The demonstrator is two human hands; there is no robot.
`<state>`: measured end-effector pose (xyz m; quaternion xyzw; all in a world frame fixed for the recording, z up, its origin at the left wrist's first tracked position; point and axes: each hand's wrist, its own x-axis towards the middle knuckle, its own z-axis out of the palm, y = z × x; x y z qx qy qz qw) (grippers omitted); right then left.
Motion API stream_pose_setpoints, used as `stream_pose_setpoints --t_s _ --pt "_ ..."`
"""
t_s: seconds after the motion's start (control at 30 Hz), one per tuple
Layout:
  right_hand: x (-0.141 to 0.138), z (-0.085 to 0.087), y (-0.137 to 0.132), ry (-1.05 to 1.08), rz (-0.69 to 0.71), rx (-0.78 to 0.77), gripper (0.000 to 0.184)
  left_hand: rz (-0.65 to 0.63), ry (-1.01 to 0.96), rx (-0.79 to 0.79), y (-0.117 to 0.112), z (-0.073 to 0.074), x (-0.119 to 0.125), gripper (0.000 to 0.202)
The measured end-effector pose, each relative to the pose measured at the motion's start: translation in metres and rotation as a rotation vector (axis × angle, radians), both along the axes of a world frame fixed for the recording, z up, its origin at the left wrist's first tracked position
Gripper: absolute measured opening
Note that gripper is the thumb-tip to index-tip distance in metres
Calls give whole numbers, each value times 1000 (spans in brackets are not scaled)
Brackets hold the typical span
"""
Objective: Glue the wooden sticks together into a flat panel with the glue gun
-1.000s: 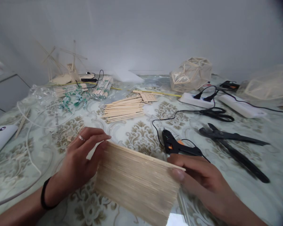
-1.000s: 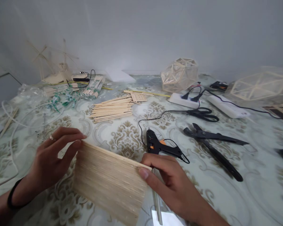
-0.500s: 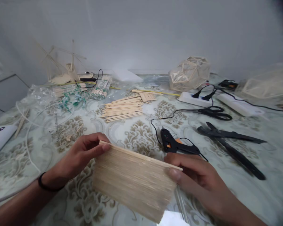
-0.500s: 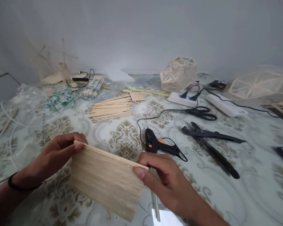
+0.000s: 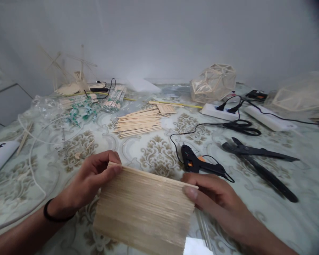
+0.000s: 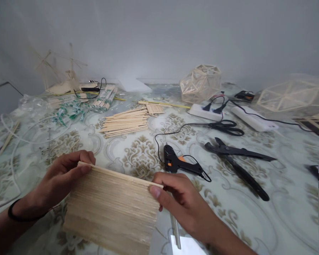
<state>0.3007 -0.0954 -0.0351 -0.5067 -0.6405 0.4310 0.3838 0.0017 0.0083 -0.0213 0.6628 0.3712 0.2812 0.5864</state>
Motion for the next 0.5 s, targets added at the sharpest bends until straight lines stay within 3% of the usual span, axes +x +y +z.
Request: stream_pose_setpoints --t_s 0.23,0.5 --pt "5 -6 2 -17 44 46 58 -5 28 45 0 -1 4 35" --pt "1 0 3 -66 61 -1 50 -54 80 28 0 -4 7 34"
